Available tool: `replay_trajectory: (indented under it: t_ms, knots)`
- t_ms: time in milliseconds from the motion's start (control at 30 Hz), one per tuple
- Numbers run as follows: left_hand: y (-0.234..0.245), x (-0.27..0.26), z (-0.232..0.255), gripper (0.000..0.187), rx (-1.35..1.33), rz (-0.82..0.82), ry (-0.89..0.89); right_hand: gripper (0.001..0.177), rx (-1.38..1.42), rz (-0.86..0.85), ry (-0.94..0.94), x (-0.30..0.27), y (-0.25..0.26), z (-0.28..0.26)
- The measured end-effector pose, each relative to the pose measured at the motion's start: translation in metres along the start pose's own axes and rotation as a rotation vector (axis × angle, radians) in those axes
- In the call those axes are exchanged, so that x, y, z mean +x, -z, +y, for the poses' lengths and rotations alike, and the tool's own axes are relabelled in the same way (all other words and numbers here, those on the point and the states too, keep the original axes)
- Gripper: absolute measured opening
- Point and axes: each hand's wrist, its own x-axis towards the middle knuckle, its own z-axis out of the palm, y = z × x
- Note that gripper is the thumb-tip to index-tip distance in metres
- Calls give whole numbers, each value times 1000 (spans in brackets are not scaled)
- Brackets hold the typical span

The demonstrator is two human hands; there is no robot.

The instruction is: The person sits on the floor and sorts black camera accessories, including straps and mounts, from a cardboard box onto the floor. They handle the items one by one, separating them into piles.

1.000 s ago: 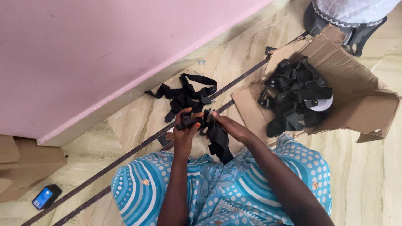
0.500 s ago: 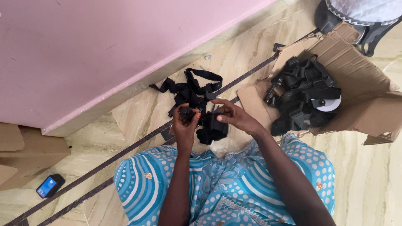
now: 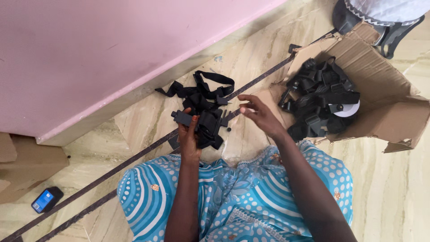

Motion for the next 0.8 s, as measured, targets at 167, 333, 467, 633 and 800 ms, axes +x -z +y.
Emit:
replay_trajectory:
  t_ms: [167, 333, 467, 633, 800]
  knots:
    - [-1, 2, -9, 50, -35, -53, 60, 97, 35, -347, -9, -10, -35, -15]
    - [-6, -6, -9, 54, -51, -298, 107, 98, -7, -274, 115, -15, -51, -19]
    - [-14, -10, -6, 68, 27, -427, 87, 84, -11, -173, 67, -14, -34, -25]
    - [-21, -12, -8, 74, 207, -442, 149, 73, -236, 48, 338, -23, 13, -45]
    - [-13, -3, -14, 57, 196, -325, 123, 69, -180, 394, 440, -39, 69, -58]
